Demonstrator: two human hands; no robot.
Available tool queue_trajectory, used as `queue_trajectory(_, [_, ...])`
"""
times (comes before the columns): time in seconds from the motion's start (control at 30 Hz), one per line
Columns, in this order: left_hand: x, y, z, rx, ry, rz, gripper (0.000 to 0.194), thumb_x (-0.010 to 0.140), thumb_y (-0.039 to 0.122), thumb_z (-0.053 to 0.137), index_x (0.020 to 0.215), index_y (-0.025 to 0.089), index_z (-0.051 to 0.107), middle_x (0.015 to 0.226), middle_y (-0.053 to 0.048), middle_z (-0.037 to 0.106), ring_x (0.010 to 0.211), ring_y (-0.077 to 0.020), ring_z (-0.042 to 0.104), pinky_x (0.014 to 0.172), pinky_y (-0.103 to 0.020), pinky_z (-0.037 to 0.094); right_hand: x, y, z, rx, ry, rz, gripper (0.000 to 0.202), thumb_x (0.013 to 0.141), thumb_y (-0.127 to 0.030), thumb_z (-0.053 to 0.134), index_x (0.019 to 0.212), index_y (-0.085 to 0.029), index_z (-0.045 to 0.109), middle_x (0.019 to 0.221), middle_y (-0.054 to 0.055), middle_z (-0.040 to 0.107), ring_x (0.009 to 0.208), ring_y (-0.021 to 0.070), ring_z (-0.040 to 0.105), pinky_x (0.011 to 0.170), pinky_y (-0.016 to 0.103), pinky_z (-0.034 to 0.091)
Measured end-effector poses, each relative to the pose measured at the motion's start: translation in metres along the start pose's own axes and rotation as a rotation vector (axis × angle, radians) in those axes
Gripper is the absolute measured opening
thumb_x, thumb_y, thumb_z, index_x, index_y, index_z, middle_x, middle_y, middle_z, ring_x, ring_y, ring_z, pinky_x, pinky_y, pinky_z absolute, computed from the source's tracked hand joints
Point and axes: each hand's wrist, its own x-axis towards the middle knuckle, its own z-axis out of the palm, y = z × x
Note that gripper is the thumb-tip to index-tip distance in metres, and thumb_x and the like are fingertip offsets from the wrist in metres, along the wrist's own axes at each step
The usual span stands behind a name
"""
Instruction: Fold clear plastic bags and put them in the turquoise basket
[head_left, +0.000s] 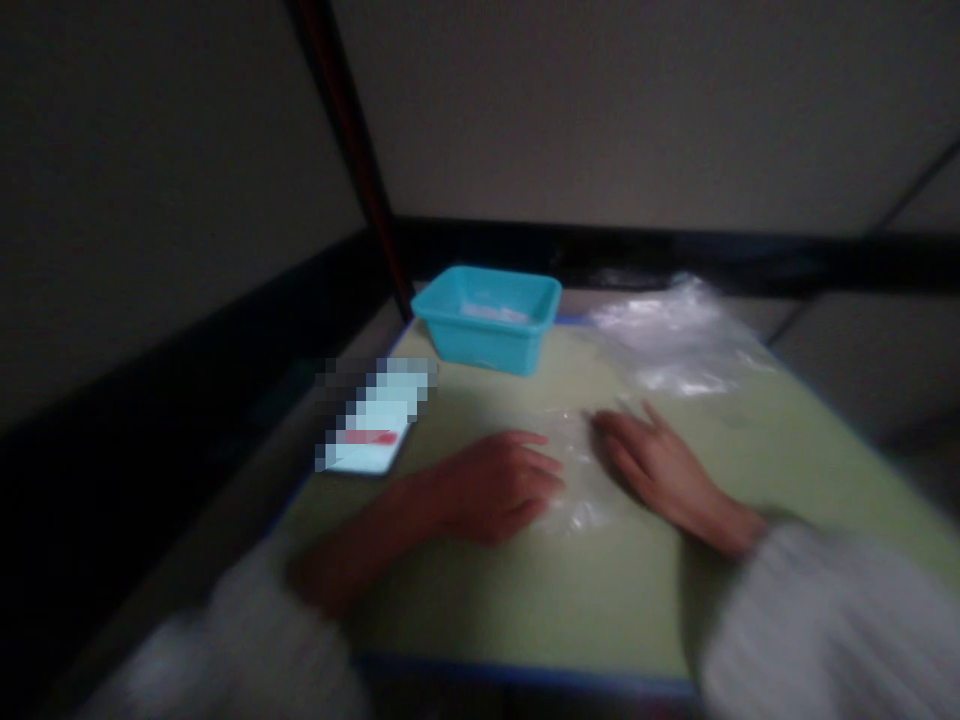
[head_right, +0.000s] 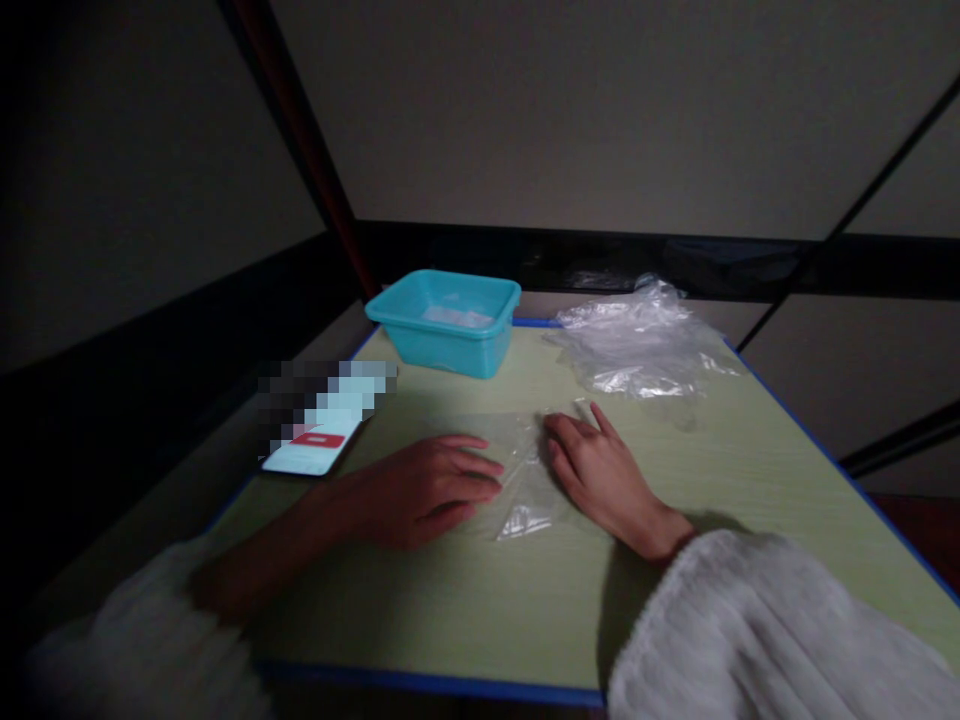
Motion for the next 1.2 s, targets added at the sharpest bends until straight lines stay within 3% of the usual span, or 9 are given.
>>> queue_trajectory(0.1, [0.001,0.002,0.001,-0.025,-0.047,0.078,0.025,0.087,0.019,0.040,0.095,0.014,0.063,0.103,-0.008,0.068,0.101,-0.0183,0.061,0.106,-0.035,0.033,0.000,0.000,0.000,0.015,-0.003,-0.006,0.032,0.091,-0.020,0.033,0.119,-0.015,0.049,0.118,0.012,0.063,0.106,0.0258,0.060,0.108,0.058,0.022])
queue_trajectory(0.27, [0.002,0.011,0.001,-0.059,-0.049,0.056,0.025,0.084,0.023,0.047,0.097,0.010,0.063,0.107,-0.014,0.067,0.105,-0.0225,0.060,0.101,-0.036,0.039,0.000,-0.001,0.000,0.050,-0.018,-0.027,0.033,0.091,-0.022,0.034,0.121,-0.017,0.048,0.120,0.011,0.062,0.108,0.0259,0.059,0.108,0.059,0.020])
queue_trajectory(0.47, [0.006,0.023,-0.001,-0.067,-0.059,0.095,0.020,0.081,0.023,0.047,0.089,0.013,0.063,0.104,-0.013,0.067,0.098,-0.0229,0.062,0.094,-0.036,0.044,0.000,-0.004,0.000,0.081,-0.059,-0.051,0.036,0.092,-0.023,0.035,0.126,-0.019,0.044,0.125,0.011,0.059,0.115,0.0248,0.055,0.109,0.059,0.016])
queue_trajectory(0.7, [0.008,0.036,0.001,-0.043,-0.063,0.155,0.019,0.079,0.023,0.049,0.086,0.012,0.063,0.105,-0.015,0.067,0.101,-0.0232,0.061,0.098,-0.035,0.041,-0.002,-0.006,0.001,0.080,-0.124,-0.141,0.043,0.093,-0.029,0.036,0.135,-0.018,0.037,0.134,0.011,0.052,0.127,0.0244,0.043,0.110,0.059,0.013])
queue_trajectory(1.0, [0.013,0.045,0.010,-0.112,-0.024,0.249,0.032,0.076,0.025,0.051,0.101,0.008,0.062,0.110,-0.017,0.065,0.105,-0.0249,0.060,0.095,-0.036,0.043,-0.001,-0.011,-0.001,0.123,-0.194,-0.245,0.051,0.092,-0.027,0.038,0.142,-0.019,0.029,0.140,0.012,0.045,0.133,0.0253,0.035,0.109,0.061,0.009])
queue_trajectory(1.2, [0.014,0.056,0.016,-0.133,-0.004,0.304,0.040,0.078,0.034,0.054,0.108,0.008,0.059,0.101,-0.015,0.068,0.106,-0.0261,0.059,0.095,-0.037,0.043,0.002,-0.019,-0.003,0.172,-0.303,-0.380,0.059,0.090,-0.022,0.039,0.145,-0.018,0.019,0.144,0.009,0.041,0.138,0.0223,0.025,0.112,0.057,-0.001])
